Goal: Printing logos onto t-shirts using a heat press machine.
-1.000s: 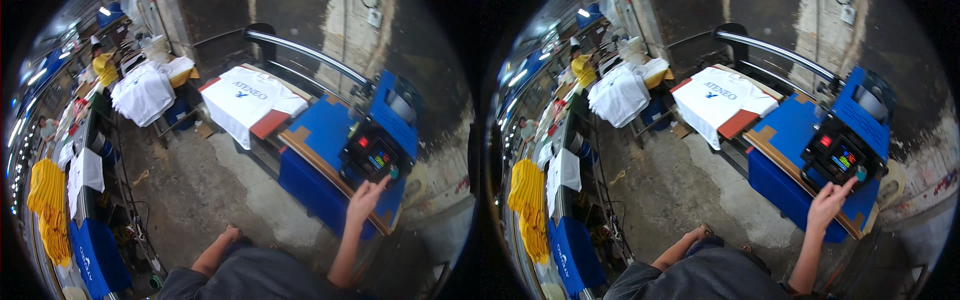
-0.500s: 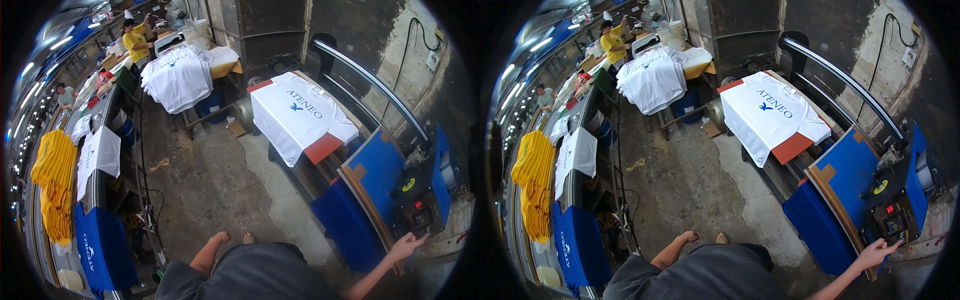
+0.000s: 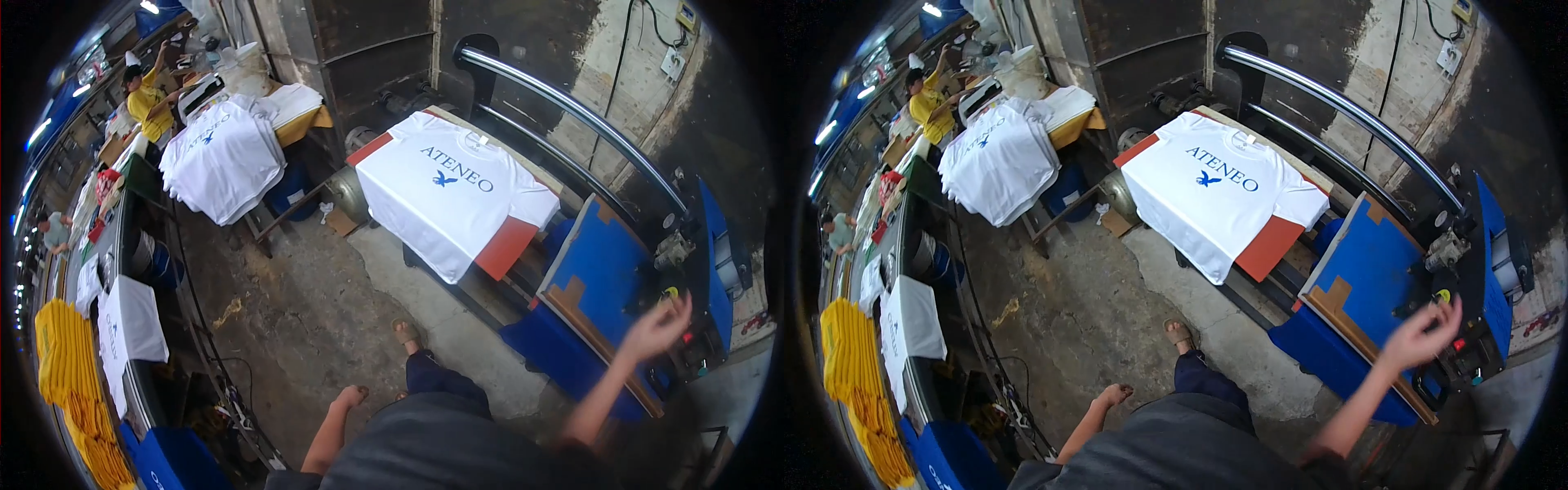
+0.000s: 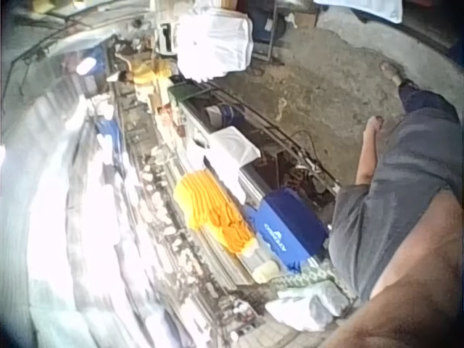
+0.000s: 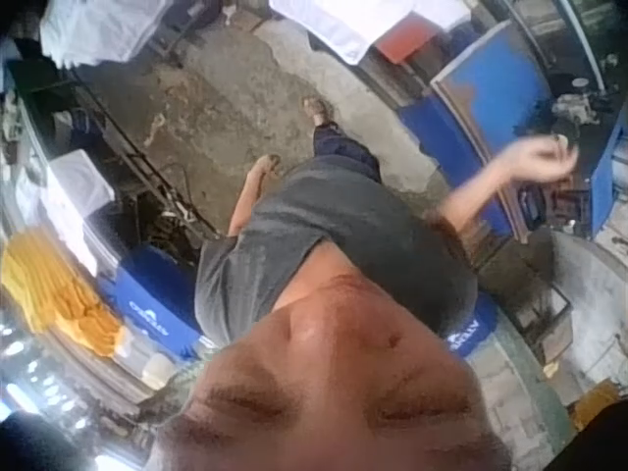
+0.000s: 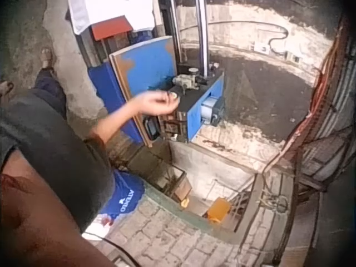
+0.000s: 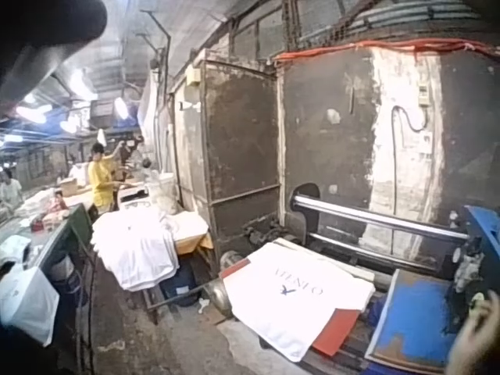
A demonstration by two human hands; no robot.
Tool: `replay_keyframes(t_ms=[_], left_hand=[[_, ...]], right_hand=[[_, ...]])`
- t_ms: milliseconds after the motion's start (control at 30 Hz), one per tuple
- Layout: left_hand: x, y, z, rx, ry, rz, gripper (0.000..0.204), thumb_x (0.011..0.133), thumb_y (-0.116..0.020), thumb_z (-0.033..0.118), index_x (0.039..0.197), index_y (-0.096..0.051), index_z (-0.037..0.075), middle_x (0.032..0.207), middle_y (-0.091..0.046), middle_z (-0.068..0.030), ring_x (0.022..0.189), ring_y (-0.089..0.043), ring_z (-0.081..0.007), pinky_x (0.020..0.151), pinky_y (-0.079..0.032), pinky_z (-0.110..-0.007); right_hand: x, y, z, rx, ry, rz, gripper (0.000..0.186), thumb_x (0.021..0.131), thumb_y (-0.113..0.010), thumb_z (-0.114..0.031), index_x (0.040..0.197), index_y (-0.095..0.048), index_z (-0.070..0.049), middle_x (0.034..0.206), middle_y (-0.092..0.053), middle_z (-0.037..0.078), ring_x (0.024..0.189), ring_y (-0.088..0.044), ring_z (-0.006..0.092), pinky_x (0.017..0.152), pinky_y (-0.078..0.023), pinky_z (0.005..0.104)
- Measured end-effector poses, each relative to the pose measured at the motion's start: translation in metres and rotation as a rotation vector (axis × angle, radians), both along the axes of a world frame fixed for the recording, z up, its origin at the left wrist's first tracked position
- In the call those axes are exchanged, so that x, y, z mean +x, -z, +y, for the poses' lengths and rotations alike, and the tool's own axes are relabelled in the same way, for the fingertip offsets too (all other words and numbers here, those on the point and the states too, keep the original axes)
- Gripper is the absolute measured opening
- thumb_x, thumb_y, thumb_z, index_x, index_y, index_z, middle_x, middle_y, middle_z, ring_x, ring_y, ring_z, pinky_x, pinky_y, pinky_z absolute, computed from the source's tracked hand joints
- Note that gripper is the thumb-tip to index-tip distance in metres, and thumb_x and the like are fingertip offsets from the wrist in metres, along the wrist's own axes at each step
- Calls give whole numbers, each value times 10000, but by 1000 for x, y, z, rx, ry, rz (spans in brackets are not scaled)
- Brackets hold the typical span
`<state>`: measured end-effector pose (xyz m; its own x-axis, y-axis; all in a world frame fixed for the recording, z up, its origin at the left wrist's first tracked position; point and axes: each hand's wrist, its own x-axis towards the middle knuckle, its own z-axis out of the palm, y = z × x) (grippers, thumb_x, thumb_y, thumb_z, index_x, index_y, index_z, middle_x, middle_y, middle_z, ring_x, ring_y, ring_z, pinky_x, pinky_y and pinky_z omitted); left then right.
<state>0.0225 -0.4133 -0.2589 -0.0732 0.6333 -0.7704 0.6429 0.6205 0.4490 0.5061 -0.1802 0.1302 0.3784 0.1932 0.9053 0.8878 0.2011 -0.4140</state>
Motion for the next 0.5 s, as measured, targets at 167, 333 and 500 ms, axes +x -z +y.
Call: replay_keyframes(t_ms=[167, 333, 500], left_hand=[[-38, -25, 67, 209, -108, 42, 320, 841, -544, 268, 1102, -605, 93, 1057, -622, -150, 1009, -580, -299, 823, -458, -386], [-84, -65, 114, 136, -63, 146, 318, 845, -531, 276, 1085, -609, 81, 1056, -620, -152, 982, -585, -313, 811, -461, -388], [-123, -98, 160, 221, -161, 166, 319, 840, -529, 260, 1088, -602, 74, 1038, -618, -164, 965, -584, -327, 808, -463, -378]], right_hand=[[-80, 56, 186, -179, -289, 206, 298, 843, -555, -66, 1138, -531, -31, 927, -552, 78, 731, -516, 139, 701, -437, 271], [-100, 171, 377, -747, -329, 39, 489, 820, -591, -256, 1183, -467, 48, 1139, -496, 241, 1060, -489, 363, 917, -389, 389], [-80, 269, 459, -1129, -207, 24, 715, 755, -653, -304, 1282, -358, 78, 1307, -399, 258, 1237, -361, 363, 1055, -262, 395]])
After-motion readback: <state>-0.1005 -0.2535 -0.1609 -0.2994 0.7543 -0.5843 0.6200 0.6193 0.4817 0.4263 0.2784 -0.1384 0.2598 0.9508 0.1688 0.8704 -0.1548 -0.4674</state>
